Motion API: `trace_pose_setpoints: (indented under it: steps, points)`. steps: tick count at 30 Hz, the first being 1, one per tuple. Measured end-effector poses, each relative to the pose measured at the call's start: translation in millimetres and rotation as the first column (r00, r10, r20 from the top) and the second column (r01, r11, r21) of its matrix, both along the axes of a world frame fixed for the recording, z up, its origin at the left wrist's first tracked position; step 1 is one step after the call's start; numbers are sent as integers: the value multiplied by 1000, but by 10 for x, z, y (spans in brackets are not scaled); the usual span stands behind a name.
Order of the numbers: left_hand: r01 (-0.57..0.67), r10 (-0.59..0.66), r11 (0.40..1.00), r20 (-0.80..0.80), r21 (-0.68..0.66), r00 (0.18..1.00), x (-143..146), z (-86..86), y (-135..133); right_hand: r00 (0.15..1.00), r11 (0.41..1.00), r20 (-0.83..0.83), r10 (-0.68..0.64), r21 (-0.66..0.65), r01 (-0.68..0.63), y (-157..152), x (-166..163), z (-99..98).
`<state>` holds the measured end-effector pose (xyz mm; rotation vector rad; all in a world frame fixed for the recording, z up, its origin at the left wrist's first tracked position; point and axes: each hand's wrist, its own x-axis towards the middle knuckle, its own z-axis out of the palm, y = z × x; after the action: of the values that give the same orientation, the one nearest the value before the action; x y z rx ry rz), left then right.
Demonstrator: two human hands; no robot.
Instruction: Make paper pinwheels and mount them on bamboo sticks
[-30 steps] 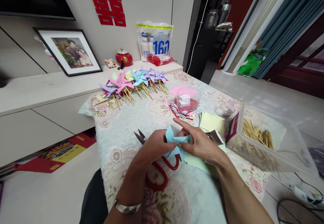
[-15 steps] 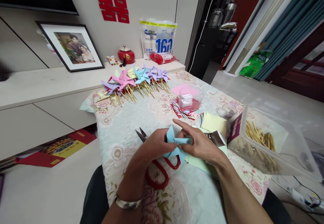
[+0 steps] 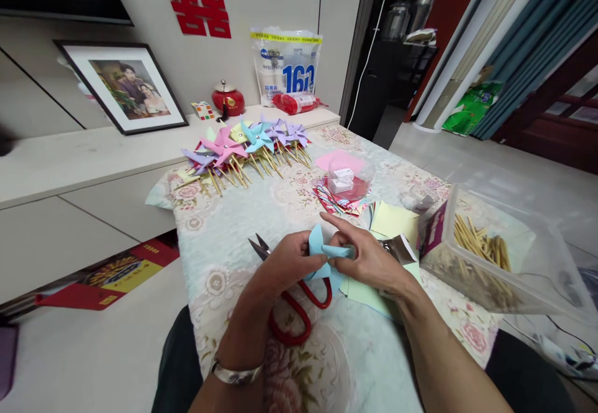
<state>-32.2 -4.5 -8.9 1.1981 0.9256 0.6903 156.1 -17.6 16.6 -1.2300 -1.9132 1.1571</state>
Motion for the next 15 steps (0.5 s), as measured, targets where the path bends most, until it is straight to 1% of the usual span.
trace_pose_setpoints:
  steps: [3,5,7,10,13,15]
  points:
    - [-74,79,995,81,-69,994,14,66,-12,988,995,-138,-64,-82,53,8,2,1]
    - [-104,117,991,152,-86,981,22,103,-29,967,986,-232,-108,-147,75,15,-2,5]
    - [-120,138,989,229,-91,964,34,132,-50,936,976,-318,-153,-194,94,24,-10,9]
    - [-120,147,987,313,-105,938,69,151,-79,880,962,-415,-231,-231,143,37,-29,13]
    - [-174,194,980,294,-93,936,131,131,-96,832,949,-470,-295,-248,196,44,-53,15]
    - [-223,235,972,263,-72,936,184,102,-101,815,946,-488,-314,-239,221,45,-70,15]
